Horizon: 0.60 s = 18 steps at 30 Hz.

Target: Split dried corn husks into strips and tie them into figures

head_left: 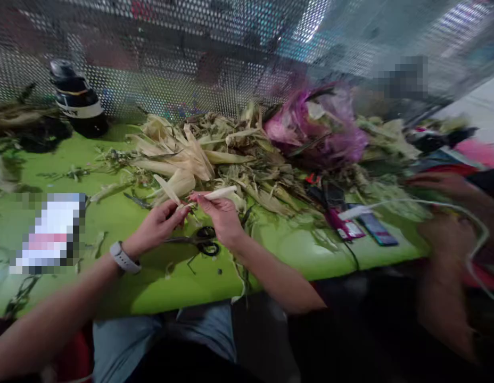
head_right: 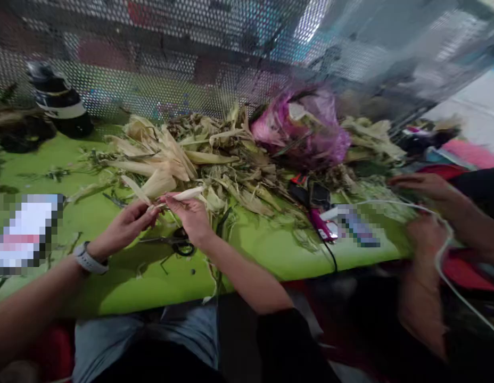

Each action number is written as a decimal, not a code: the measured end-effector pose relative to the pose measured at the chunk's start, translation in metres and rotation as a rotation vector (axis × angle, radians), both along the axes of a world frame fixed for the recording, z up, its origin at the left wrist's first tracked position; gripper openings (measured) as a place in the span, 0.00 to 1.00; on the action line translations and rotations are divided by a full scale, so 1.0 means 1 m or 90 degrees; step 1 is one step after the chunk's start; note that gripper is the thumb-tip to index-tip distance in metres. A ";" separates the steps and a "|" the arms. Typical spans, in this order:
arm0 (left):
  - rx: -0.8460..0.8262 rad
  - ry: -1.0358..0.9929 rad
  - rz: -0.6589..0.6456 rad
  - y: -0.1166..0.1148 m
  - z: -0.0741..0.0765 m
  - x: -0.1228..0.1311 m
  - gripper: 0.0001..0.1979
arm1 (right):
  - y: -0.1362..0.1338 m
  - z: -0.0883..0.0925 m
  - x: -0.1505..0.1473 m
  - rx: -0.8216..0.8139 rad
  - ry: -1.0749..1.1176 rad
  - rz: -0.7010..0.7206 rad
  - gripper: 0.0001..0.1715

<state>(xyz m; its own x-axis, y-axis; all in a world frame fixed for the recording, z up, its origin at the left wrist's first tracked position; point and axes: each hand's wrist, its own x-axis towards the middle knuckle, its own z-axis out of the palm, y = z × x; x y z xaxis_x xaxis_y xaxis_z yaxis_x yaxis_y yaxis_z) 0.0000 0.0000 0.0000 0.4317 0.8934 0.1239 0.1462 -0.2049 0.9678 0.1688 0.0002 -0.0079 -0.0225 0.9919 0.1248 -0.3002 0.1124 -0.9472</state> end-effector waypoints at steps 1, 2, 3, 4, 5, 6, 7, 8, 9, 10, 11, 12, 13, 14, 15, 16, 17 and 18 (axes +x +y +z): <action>-0.012 -0.015 0.008 -0.001 -0.001 0.001 0.16 | 0.001 -0.002 0.000 -0.009 0.009 -0.010 0.12; -0.030 -0.033 0.014 -0.001 -0.002 0.001 0.16 | 0.003 -0.004 0.000 -0.019 0.016 -0.016 0.13; -0.054 -0.053 0.017 -0.002 -0.003 0.001 0.16 | 0.004 -0.006 0.000 -0.029 0.022 -0.018 0.13; -0.085 -0.077 0.017 -0.002 -0.003 0.002 0.16 | 0.006 -0.007 0.001 -0.040 0.027 -0.015 0.14; -0.129 -0.107 0.011 -0.002 -0.004 0.002 0.16 | 0.007 -0.008 0.002 -0.056 0.032 -0.004 0.14; -0.177 -0.138 0.003 -0.001 -0.004 0.002 0.16 | 0.009 -0.009 0.003 -0.070 0.036 0.009 0.15; -0.220 -0.168 -0.004 -0.001 -0.004 0.001 0.16 | 0.010 -0.009 0.004 -0.078 0.037 0.020 0.15; -0.255 -0.194 -0.007 -0.001 -0.004 0.001 0.16 | 0.011 -0.009 0.004 -0.079 0.034 0.027 0.14; -0.277 -0.212 -0.006 0.000 -0.004 0.000 0.15 | 0.011 -0.008 0.005 -0.075 0.029 0.029 0.14; -0.287 -0.217 -0.007 0.000 -0.004 0.000 0.15 | 0.011 -0.008 0.005 -0.069 0.023 0.025 0.13; -0.286 -0.212 -0.005 0.000 -0.003 0.000 0.15 | 0.011 -0.008 0.005 -0.064 0.018 0.021 0.13; -0.276 -0.200 -0.002 0.001 -0.003 0.000 0.15 | 0.010 -0.008 0.004 -0.058 0.015 0.014 0.12; -0.261 -0.186 0.004 0.001 -0.003 0.000 0.15 | 0.010 -0.008 0.003 -0.047 0.015 0.004 0.12; -0.244 -0.173 0.010 0.001 -0.003 0.000 0.16 | 0.009 -0.009 0.002 -0.034 0.018 -0.010 0.11; -0.229 -0.163 0.018 0.001 -0.003 0.000 0.16 | 0.009 -0.010 0.002 -0.019 0.024 -0.027 0.11; -0.219 -0.158 0.026 0.002 -0.003 0.000 0.16 | 0.010 -0.010 0.001 -0.006 0.031 -0.039 0.10; -0.215 -0.158 0.032 0.002 -0.003 0.000 0.17 | 0.010 -0.011 0.001 -0.004 0.035 -0.042 0.10; -0.217 -0.161 0.033 0.002 -0.003 0.000 0.17 | 0.011 -0.012 0.001 -0.011 0.036 -0.037 0.11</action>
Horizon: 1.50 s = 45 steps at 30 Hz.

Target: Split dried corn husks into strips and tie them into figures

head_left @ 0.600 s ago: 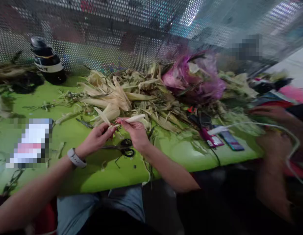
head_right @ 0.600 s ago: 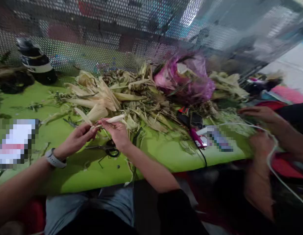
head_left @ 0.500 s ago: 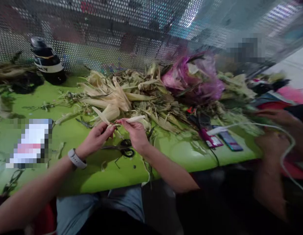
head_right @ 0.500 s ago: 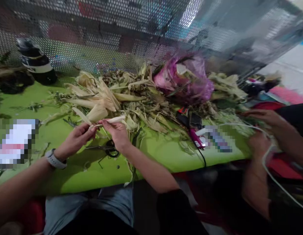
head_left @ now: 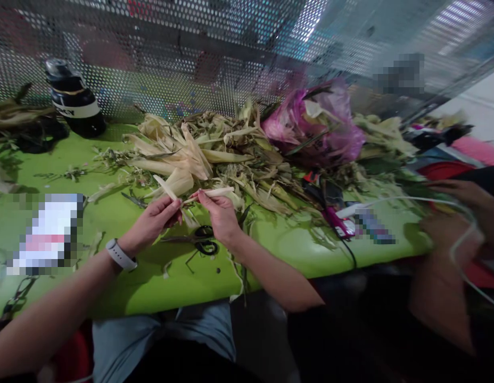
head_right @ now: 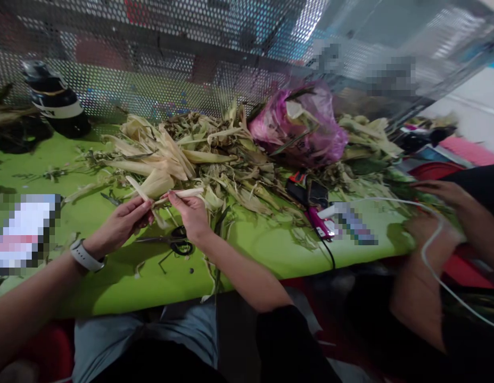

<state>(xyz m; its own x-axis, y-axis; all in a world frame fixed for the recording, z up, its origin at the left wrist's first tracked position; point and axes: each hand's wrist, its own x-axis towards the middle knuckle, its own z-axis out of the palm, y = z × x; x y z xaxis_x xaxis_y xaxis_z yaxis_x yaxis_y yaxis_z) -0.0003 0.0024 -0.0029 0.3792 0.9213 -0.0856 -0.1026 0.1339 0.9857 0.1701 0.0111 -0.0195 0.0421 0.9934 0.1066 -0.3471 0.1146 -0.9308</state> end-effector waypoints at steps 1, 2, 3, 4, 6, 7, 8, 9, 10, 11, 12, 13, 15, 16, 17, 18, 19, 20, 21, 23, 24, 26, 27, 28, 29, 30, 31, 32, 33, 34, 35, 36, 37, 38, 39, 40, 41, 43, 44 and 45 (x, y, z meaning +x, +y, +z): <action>-0.007 -0.009 -0.004 0.000 0.000 0.000 0.16 | 0.001 0.000 0.001 -0.015 0.000 0.012 0.12; -0.021 -0.022 -0.012 0.000 0.000 0.000 0.16 | 0.002 0.000 0.001 -0.034 0.000 0.021 0.12; -0.038 -0.036 -0.024 0.001 0.000 0.000 0.17 | 0.003 0.001 0.002 -0.050 0.000 0.025 0.13; -0.055 -0.051 -0.037 0.001 0.000 -0.001 0.17 | 0.004 0.001 0.003 -0.060 0.001 0.024 0.13; -0.079 -0.072 -0.054 0.000 0.000 0.000 0.18 | 0.005 0.002 0.004 -0.062 0.000 0.014 0.13; -0.084 -0.078 -0.059 0.000 0.001 -0.001 0.17 | 0.005 0.002 0.005 -0.060 0.000 0.009 0.13; -0.083 -0.082 -0.060 0.000 0.001 -0.001 0.17 | 0.006 0.003 0.005 -0.058 0.001 0.002 0.12; -0.080 -0.082 -0.062 0.001 0.001 -0.001 0.16 | 0.006 0.003 0.005 -0.057 0.001 -0.004 0.11; -0.073 -0.078 -0.064 0.001 0.001 -0.002 0.15 | 0.007 0.002 0.006 -0.056 0.004 -0.014 0.11; -0.063 -0.067 -0.065 0.002 0.000 -0.002 0.14 | 0.008 0.002 0.006 -0.054 0.008 -0.022 0.10; -0.051 -0.051 -0.064 0.003 0.000 -0.003 0.14 | 0.008 0.002 0.007 -0.052 0.012 -0.028 0.10; -0.035 -0.033 -0.060 0.004 -0.001 -0.004 0.14 | 0.009 0.002 0.007 -0.051 0.017 -0.033 0.11; -0.010 -0.009 -0.043 0.005 -0.002 -0.005 0.14 | 0.011 0.003 0.008 -0.053 0.028 -0.048 0.12; -0.009 -0.006 -0.034 0.005 -0.002 -0.005 0.14 | 0.012 0.003 0.009 -0.057 0.034 -0.057 0.13; -0.018 -0.009 -0.028 0.005 -0.001 -0.005 0.14 | 0.012 0.004 0.009 -0.063 0.038 -0.063 0.13; -0.031 -0.015 -0.024 0.005 0.000 -0.005 0.14 | 0.013 0.004 0.010 -0.067 0.038 -0.065 0.14; -0.045 -0.022 -0.022 0.004 0.001 -0.005 0.14 | 0.013 0.004 0.010 -0.071 0.036 -0.060 0.14; -0.054 -0.025 -0.022 0.004 0.002 -0.006 0.15 | 0.013 0.005 0.011 -0.073 0.033 -0.055 0.15; -0.053 -0.023 -0.024 0.004 0.003 -0.006 0.15 | 0.013 0.005 0.011 -0.074 0.028 -0.051 0.15; -0.021 -0.003 -0.043 0.004 0.005 -0.008 0.15 | 0.011 0.005 0.012 -0.067 0.012 -0.045 0.16; 0.001 0.017 -0.063 0.005 0.005 -0.010 0.14 | 0.010 0.006 0.012 -0.060 -0.004 -0.038 0.16; 0.044 0.065 -0.114 0.007 0.006 -0.012 0.14 | 0.007 0.008 0.013 -0.043 -0.059 0.018 0.15; 0.067 0.090 -0.129 0.009 0.006 -0.013 0.15 | 0.005 0.008 0.013 -0.035 -0.087 0.054 0.15; 0.096 0.116 -0.123 0.010 0.006 -0.014 0.15 | 0.004 0.010 0.013 -0.029 -0.104 0.078 0.16; 0.133 0.143 -0.082 0.011 0.007 -0.015 0.15 | 0.003 0.011 0.014 -0.025 -0.105 0.084 0.17; 0.182 0.171 -0.006 0.011 0.008 -0.016 0.14 | 0.002 0.012 0.014 -0.024 -0.092 0.068 0.18; 0.241 0.199 0.093 0.010 0.010 -0.016 0.15 | 0.002 0.013 0.014 -0.025 -0.071 0.034 0.19; 0.302 0.221 0.198 0.008 0.013 -0.016 0.15 | 0.002 0.013 0.014 -0.026 -0.050 -0.008 0.19; 0.357 0.237 0.290 0.006 0.015 -0.016 0.15 | 0.002 0.014 0.013 -0.026 -0.038 -0.041 0.19; 0.399 0.242 0.344 0.003 0.017 -0.015 0.13 | 0.001 0.014 0.012 -0.024 -0.035 -0.060 0.19; 0.418 0.236 0.346 -0.001 0.018 -0.014 0.11 | 0.000 0.014 0.011 -0.019 -0.040 -0.068 0.18; 0.415 0.224 0.313 -0.004 0.019 -0.013 0.09 | -0.001 0.014 0.010 -0.009 -0.050 -0.068 0.18; 0.385 0.213 0.233 -0.007 0.018 -0.011 0.11 | -0.004 0.013 0.008 0.006 -0.066 -0.064 0.17; 0.340 0.196 0.161 -0.009 0.016 -0.009 0.14 | -0.007 0.012 0.007 0.028 -0.087 -0.056 0.16; 0.290 0.176 0.120 -0.009 0.014 -0.007 0.16 | -0.010 0.011 0.005 0.058 -0.116 -0.047 0.15; 0.236 0.146 0.091 -0.009 0.011 -0.005 0.18 | -0.013 0.011 0.003 0.096 -0.152 -0.038 0.13; 0.182 0.107 0.079 -0.008 0.008 -0.004 0.17 | -0.016 0.010 0.002 0.145 -0.193 -0.029 0.11; 0.096 0.009 0.087 -0.005 0.003 -0.002 0.14 | -0.020 0.009 -0.001 0.251 -0.282 -0.011 0.08; 0.065 -0.040 0.093 -0.004 0.001 -0.001 0.13 | -0.021 0.008 -0.002 0.300 -0.321 -0.003 0.09; 0.043 -0.083 0.100 -0.003 -0.001 -0.001 0.12 | -0.022 0.007 -0.002 0.339 -0.356 0.005 0.10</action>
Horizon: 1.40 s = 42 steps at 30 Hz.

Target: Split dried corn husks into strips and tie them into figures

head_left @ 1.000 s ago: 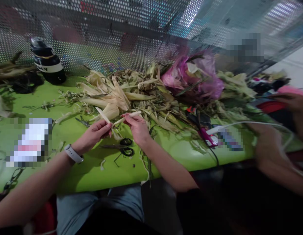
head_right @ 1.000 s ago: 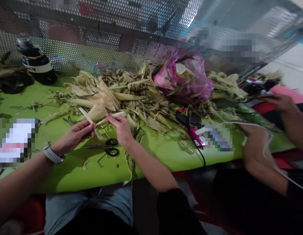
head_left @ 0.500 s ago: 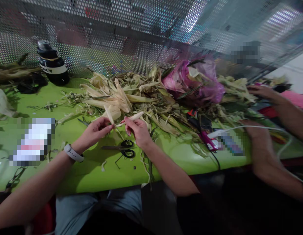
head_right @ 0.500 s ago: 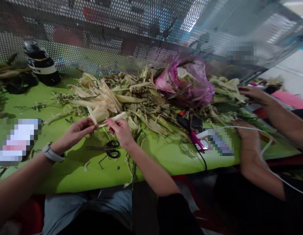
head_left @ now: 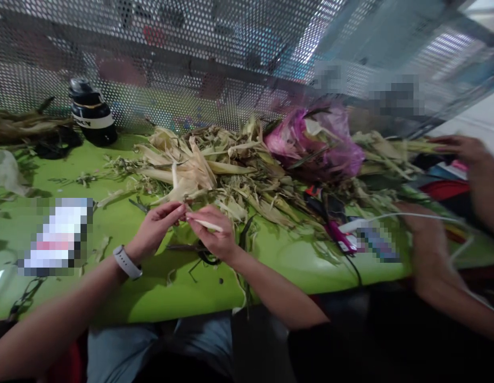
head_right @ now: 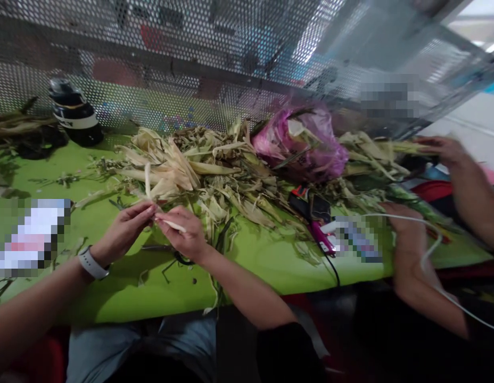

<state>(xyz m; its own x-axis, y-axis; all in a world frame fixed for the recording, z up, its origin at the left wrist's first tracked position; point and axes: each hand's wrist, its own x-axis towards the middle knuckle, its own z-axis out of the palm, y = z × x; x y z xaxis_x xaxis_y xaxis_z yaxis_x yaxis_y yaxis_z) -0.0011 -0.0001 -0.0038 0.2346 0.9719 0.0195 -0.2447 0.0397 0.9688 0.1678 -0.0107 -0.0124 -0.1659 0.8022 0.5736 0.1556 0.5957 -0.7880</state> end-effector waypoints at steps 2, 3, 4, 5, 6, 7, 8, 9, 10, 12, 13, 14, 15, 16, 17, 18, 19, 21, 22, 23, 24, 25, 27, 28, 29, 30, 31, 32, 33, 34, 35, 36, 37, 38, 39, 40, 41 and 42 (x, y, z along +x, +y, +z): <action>-0.020 -0.058 -0.005 0.002 -0.002 0.000 0.12 | 0.000 -0.002 0.000 0.043 -0.057 0.015 0.12; -0.024 -0.073 -0.008 0.002 -0.002 0.000 0.12 | 0.000 -0.003 0.001 0.046 -0.075 0.016 0.14; -0.025 -0.081 -0.007 0.002 -0.002 0.000 0.11 | 0.000 -0.004 0.001 0.042 -0.084 0.011 0.17; -0.024 -0.085 -0.003 0.001 -0.002 0.000 0.10 | 0.001 -0.005 0.003 0.028 -0.083 -0.001 0.20; -0.023 -0.086 0.003 0.001 -0.002 0.000 0.10 | 0.002 -0.006 0.004 0.009 -0.070 -0.018 0.22; -0.023 -0.085 0.010 0.001 -0.002 0.000 0.09 | 0.003 -0.006 0.006 -0.010 -0.049 -0.040 0.23; -0.023 -0.082 0.014 0.001 -0.002 0.000 0.08 | 0.004 -0.006 0.007 -0.026 -0.029 -0.059 0.22; -0.027 -0.076 0.013 0.001 -0.003 0.000 0.09 | 0.005 -0.005 0.008 -0.034 -0.010 -0.078 0.18; -0.034 -0.068 0.007 0.001 -0.003 0.000 0.09 | 0.006 -0.004 0.009 -0.038 0.004 -0.091 0.14; -0.047 -0.046 -0.014 0.002 -0.005 0.000 0.11 | 0.009 -0.001 0.009 -0.046 0.013 -0.090 0.10; -0.052 -0.034 -0.028 0.002 -0.006 0.000 0.12 | 0.009 0.001 0.008 -0.059 0.009 -0.071 0.10; -0.054 -0.023 -0.041 0.003 -0.008 0.000 0.13 | 0.010 0.001 0.007 -0.080 0.009 -0.047 0.10; -0.052 -0.013 -0.053 0.003 -0.009 0.000 0.14 | 0.010 0.001 0.006 -0.106 0.014 -0.021 0.10; -0.047 -0.007 -0.064 0.003 -0.010 0.000 0.14 | 0.010 0.000 0.004 -0.136 0.022 0.002 0.10; -0.041 -0.002 -0.071 0.003 -0.011 0.000 0.14 | 0.010 -0.001 0.003 -0.168 0.041 0.019 0.10; -0.036 0.003 -0.076 0.002 -0.011 0.000 0.14 | 0.010 -0.002 0.002 -0.201 0.070 0.028 0.10; -0.035 0.008 -0.080 0.002 -0.010 0.000 0.14 | 0.010 -0.004 0.002 -0.231 0.104 0.032 0.10; -0.043 0.021 -0.088 0.000 -0.007 0.000 0.13 | 0.011 -0.005 0.002 -0.281 0.156 0.040 0.09; -0.048 0.030 -0.095 -0.001 -0.004 0.000 0.13 | 0.011 -0.005 0.003 -0.299 0.170 0.049 0.09; -0.051 0.041 -0.103 -0.001 -0.002 0.000 0.14 | 0.012 -0.005 0.004 -0.311 0.175 0.057 0.09; -0.049 0.053 -0.113 -0.002 0.001 0.000 0.14 | 0.012 -0.005 0.004 -0.318 0.169 0.065 0.09; -0.042 0.064 -0.120 -0.003 0.003 0.001 0.14 | 0.013 -0.005 0.005 -0.323 0.161 0.069 0.09; -0.023 0.075 -0.128 -0.004 0.006 0.001 0.15 | 0.015 -0.005 0.006 -0.329 0.154 0.061 0.09; -0.019 0.069 -0.127 -0.004 0.006 0.001 0.15 | 0.017 -0.006 0.006 -0.330 0.159 0.044 0.09; -0.023 0.061 -0.126 -0.004 0.005 0.000 0.14 | 0.018 -0.007 0.005 -0.333 0.171 0.022 0.10; -0.033 0.051 -0.121 -0.003 0.004 0.000 0.14 | 0.020 -0.008 0.005 -0.339 0.189 0.001 0.10; -0.044 0.043 -0.114 -0.003 0.003 0.000 0.14 | 0.021 -0.008 0.005 -0.348 0.205 -0.012 0.11; -0.052 0.039 -0.107 -0.003 0.002 0.000 0.14 | 0.022 -0.009 0.005 -0.361 0.213 -0.011 0.12; -0.054 0.039 -0.100 -0.002 0.001 -0.001 0.15 | 0.022 -0.010 0.005 -0.374 0.215 0.003 0.12; -0.050 0.043 -0.096 -0.002 0.001 -0.001 0.15 | 0.022 -0.011 0.005 -0.384 0.215 0.029 0.12; -0.041 0.050 -0.097 -0.002 0.001 -0.001 0.16 | 0.022 -0.011 0.005 -0.389 0.216 0.060 0.11; -0.033 0.057 -0.100 -0.003 0.001 0.000 0.16 | 0.021 -0.012 0.005 -0.388 0.220 0.085 0.10; -0.030 0.066 -0.107 -0.003 0.002 0.000 0.17 | 0.021 -0.013 0.005 -0.382 0.227 0.101 0.10; -0.031 0.073 -0.112 -0.003 0.003 0.000 0.17 | 0.020 -0.013 0.005 -0.372 0.235 0.107 0.09; -0.037 0.078 -0.114 -0.004 0.003 0.000 0.18 | 0.019 -0.013 0.005 -0.362 0.239 0.109 0.09; -0.047 0.082 -0.115 -0.004 0.003 0.001 0.18 | 0.018 -0.012 0.005 -0.353 0.239 0.106 0.09; -0.056 0.085 -0.116 -0.005 0.003 0.001 0.17 | 0.018 -0.011 0.005 -0.346 0.238 0.099 0.09; -0.061 0.089 -0.116 -0.005 0.003 0.001 0.17 | 0.017 -0.010 0.005 -0.341 0.235 0.093 0.09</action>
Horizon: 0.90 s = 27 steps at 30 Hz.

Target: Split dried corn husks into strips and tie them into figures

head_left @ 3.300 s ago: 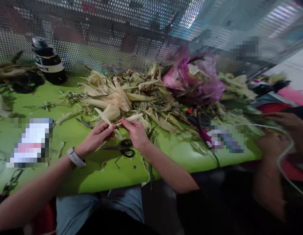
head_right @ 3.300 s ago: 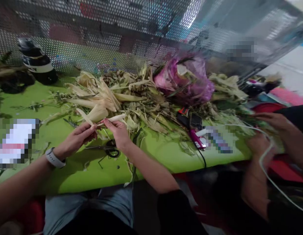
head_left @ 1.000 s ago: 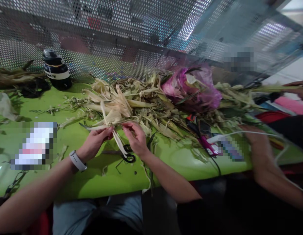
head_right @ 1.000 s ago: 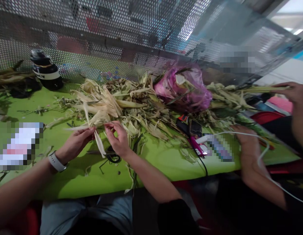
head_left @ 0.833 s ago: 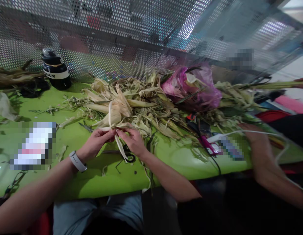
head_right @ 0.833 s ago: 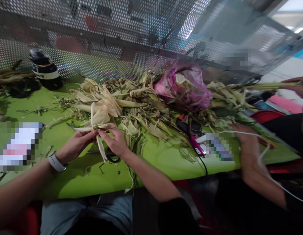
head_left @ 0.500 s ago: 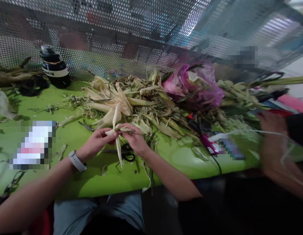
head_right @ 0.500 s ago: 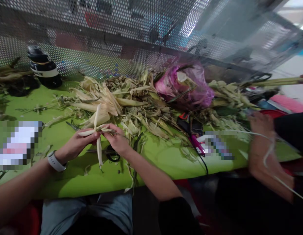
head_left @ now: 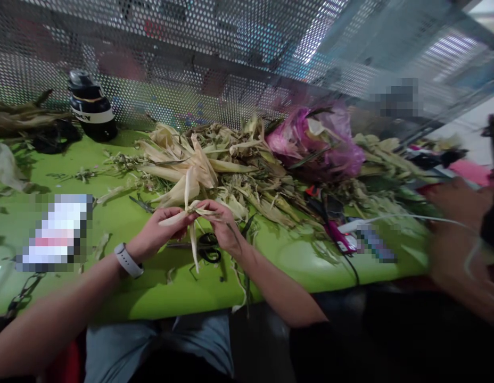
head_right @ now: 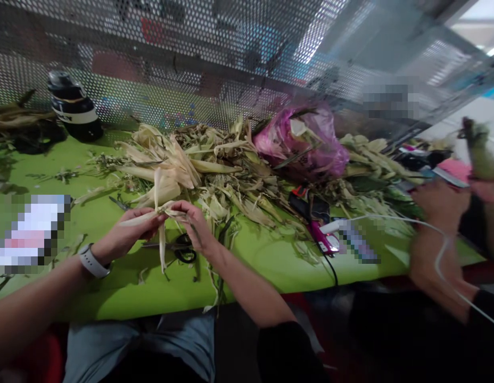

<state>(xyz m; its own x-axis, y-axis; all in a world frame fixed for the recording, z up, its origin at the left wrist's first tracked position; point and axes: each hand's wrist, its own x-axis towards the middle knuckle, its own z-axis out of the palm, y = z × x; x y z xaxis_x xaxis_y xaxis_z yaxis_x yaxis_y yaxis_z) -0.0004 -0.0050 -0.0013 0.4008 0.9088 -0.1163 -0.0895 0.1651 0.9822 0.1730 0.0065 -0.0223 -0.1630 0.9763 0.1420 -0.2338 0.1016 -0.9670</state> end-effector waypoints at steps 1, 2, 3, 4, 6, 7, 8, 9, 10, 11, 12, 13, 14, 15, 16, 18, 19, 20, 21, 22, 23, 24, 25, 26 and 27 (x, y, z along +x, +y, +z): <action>-0.001 0.005 -0.002 0.000 0.000 0.000 0.17 | 0.000 0.001 0.000 0.002 -0.003 -0.005 0.09; 0.001 0.010 -0.007 0.000 -0.001 0.000 0.17 | -0.001 0.002 -0.001 0.002 -0.007 -0.007 0.10; 0.003 0.015 -0.012 -0.001 -0.001 0.000 0.17 | -0.001 0.004 -0.001 0.003 -0.010 -0.010 0.10; 0.007 0.018 -0.015 -0.001 -0.001 0.000 0.17 | -0.001 0.005 -0.002 0.003 -0.016 -0.008 0.11; 0.014 0.018 -0.015 -0.001 -0.001 -0.001 0.17 | -0.001 0.007 -0.002 0.000 -0.026 -0.008 0.12; 0.019 0.018 -0.016 0.000 -0.001 -0.001 0.16 | -0.001 0.008 -0.002 -0.005 -0.031 -0.010 0.12; 0.024 0.018 -0.015 0.000 -0.001 -0.002 0.16 | -0.002 0.009 -0.001 -0.009 -0.039 -0.013 0.13; 0.029 0.021 -0.013 0.000 -0.001 -0.002 0.16 | -0.002 0.011 -0.001 -0.013 -0.050 -0.016 0.13; 0.033 0.027 -0.011 0.001 -0.001 -0.002 0.16 | -0.003 0.012 0.000 -0.016 -0.062 -0.018 0.13; 0.036 0.034 -0.008 0.002 -0.001 -0.002 0.16 | -0.003 0.013 0.001 -0.016 -0.074 -0.022 0.13; 0.041 0.041 -0.003 0.002 -0.001 -0.002 0.16 | -0.003 0.014 0.001 -0.014 -0.082 -0.024 0.13; 0.047 0.044 0.000 0.002 0.000 -0.002 0.16 | -0.002 0.014 0.002 -0.013 -0.085 -0.023 0.13; 0.054 0.043 0.001 0.003 0.000 -0.002 0.16 | -0.001 0.014 0.002 -0.017 -0.078 -0.022 0.13; 0.062 0.038 0.001 0.003 0.001 -0.002 0.15 | 0.001 0.013 0.002 -0.027 -0.063 -0.024 0.13; 0.069 0.030 0.002 0.003 0.001 -0.002 0.15 | 0.003 0.011 0.003 -0.045 -0.040 -0.038 0.13; 0.073 0.014 0.022 0.003 0.002 -0.002 0.14 | 0.009 0.008 0.004 -0.099 0.008 -0.096 0.14; 0.071 0.009 0.047 0.004 0.002 -0.002 0.13 | 0.012 0.006 0.005 -0.126 0.025 -0.129 0.14; 0.069 0.007 0.083 0.005 0.001 -0.002 0.13 | 0.014 0.005 0.006 -0.149 0.031 -0.151 0.15; 0.072 0.008 0.126 0.005 0.001 -0.002 0.13 | 0.015 0.004 0.006 -0.170 0.026 -0.153 0.16; 0.080 0.012 0.173 0.006 0.001 -0.002 0.12 | 0.015 0.004 0.007 -0.187 0.010 -0.132 0.18; 0.094 0.022 0.214 0.007 0.001 -0.003 0.12 | 0.013 0.005 0.006 -0.194 -0.018 -0.093 0.21; 0.114 0.036 0.247 0.008 0.001 -0.003 0.11 | 0.010 0.006 0.006 -0.184 -0.060 -0.049 0.24; 0.136 0.054 0.271 0.009 0.001 -0.004 0.10 | 0.006 0.008 0.004 -0.152 -0.115 -0.012 0.26; 0.156 0.074 0.285 0.010 0.001 -0.005 0.10 | 0.001 0.010 0.002 -0.100 -0.183 0.012 0.26; 0.173 0.093 0.292 0.010 0.001 -0.005 0.10 | -0.004 0.011 0.000 -0.032 -0.260 0.025 0.25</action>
